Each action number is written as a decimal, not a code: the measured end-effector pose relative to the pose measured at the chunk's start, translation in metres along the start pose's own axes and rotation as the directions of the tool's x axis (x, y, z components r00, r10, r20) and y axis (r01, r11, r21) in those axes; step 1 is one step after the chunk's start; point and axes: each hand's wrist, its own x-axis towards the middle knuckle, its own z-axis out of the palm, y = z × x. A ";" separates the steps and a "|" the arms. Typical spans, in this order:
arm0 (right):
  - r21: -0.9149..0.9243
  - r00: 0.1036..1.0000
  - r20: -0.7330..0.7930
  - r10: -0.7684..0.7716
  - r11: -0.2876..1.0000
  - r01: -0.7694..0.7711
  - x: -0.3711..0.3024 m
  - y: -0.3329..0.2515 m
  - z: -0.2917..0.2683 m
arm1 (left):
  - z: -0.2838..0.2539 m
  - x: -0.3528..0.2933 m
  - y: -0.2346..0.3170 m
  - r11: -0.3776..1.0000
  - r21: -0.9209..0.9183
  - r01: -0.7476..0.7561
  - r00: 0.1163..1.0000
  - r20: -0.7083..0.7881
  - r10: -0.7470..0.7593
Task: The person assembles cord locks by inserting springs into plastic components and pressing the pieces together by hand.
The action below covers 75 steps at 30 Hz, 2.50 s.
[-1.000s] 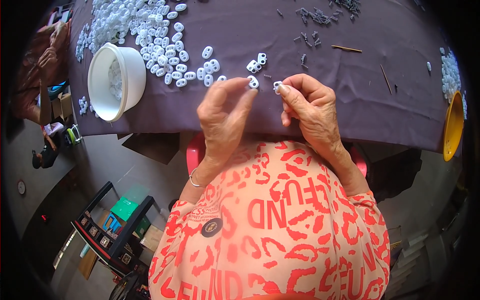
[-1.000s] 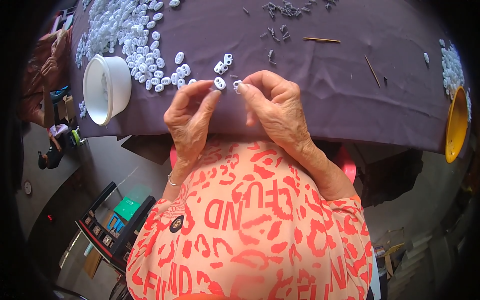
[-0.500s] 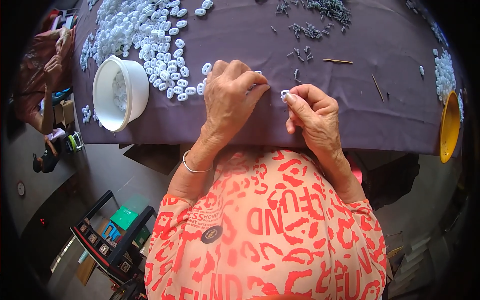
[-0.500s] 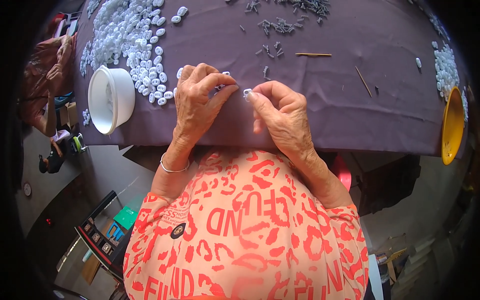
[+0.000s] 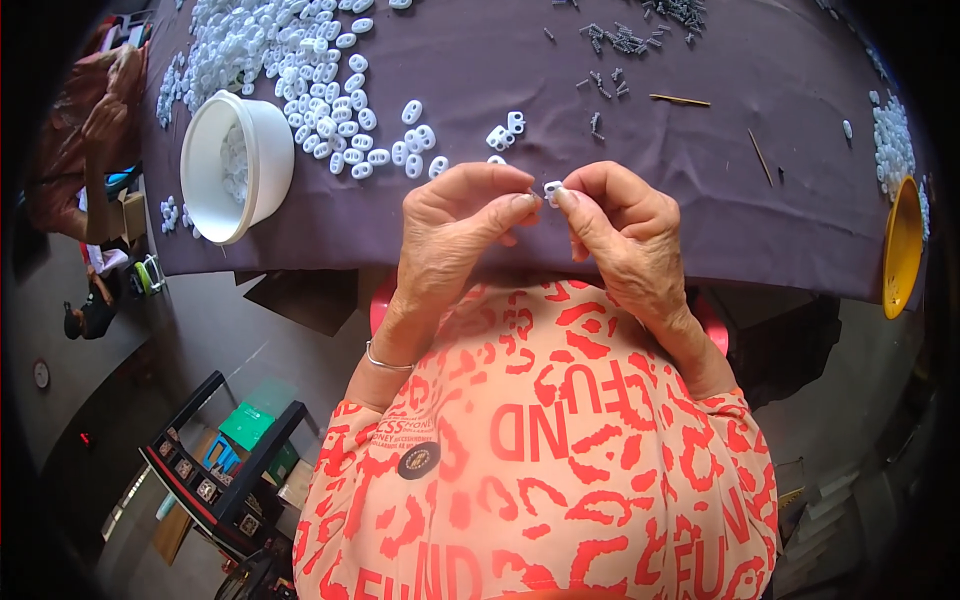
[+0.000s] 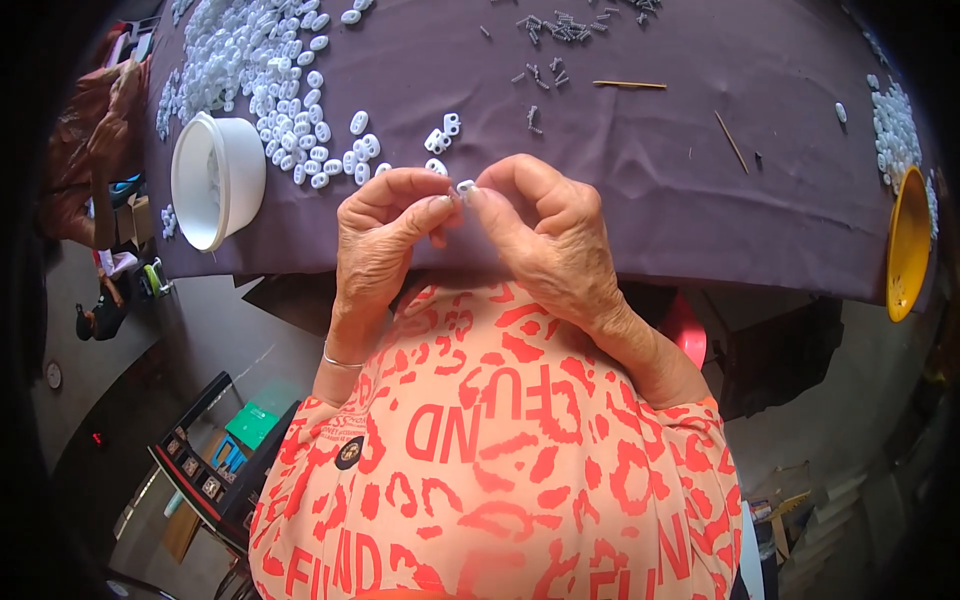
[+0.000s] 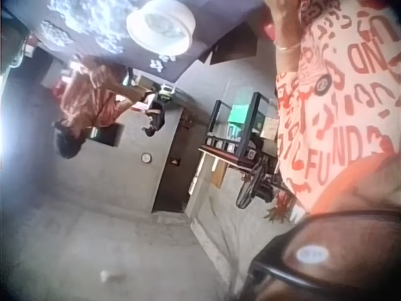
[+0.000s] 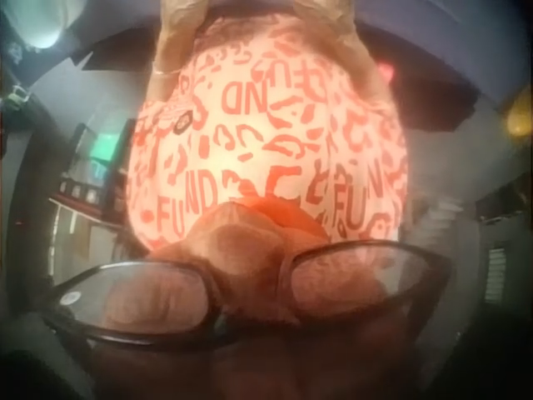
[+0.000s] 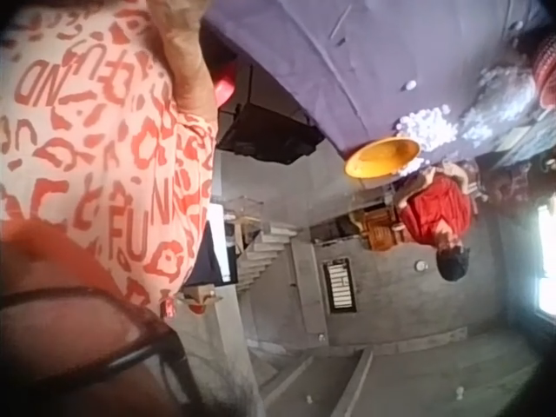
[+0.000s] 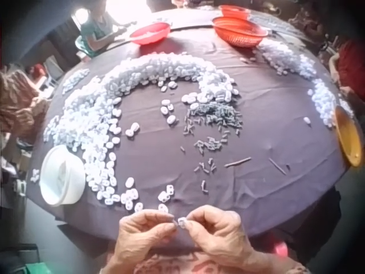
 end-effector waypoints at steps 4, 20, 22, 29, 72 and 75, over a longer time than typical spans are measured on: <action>-0.043 0.999 0.004 -0.036 0.998 0.036 -0.003 -0.002 0.005 | 0.001 -0.007 0.001 0.999 -0.030 -0.021 1.000 -0.016 0.021; -0.196 0.981 0.083 -0.175 0.962 0.189 -0.005 0.004 0.008 | 0.003 -0.020 -0.003 0.962 0.180 -0.206 0.974 -0.059 0.220; -0.198 0.980 0.094 -0.174 0.962 0.190 -0.005 0.006 0.007 | 0.002 -0.020 -0.004 0.960 0.181 -0.215 0.973 -0.041 0.226; -0.120 0.989 0.145 0.020 0.993 -0.003 -0.004 0.013 0.005 | -0.003 -0.014 -0.006 0.966 0.231 -0.114 0.992 -0.017 0.121; -0.082 0.997 0.033 0.065 0.995 -0.062 0.002 0.013 0.004 | 0.001 0.007 -0.027 0.774 0.452 -0.443 0.895 0.169 0.413; -0.110 0.993 0.074 0.088 0.991 -0.079 0.003 0.013 0.005 | -0.004 0.005 -0.026 0.779 0.470 -0.416 0.909 0.180 0.377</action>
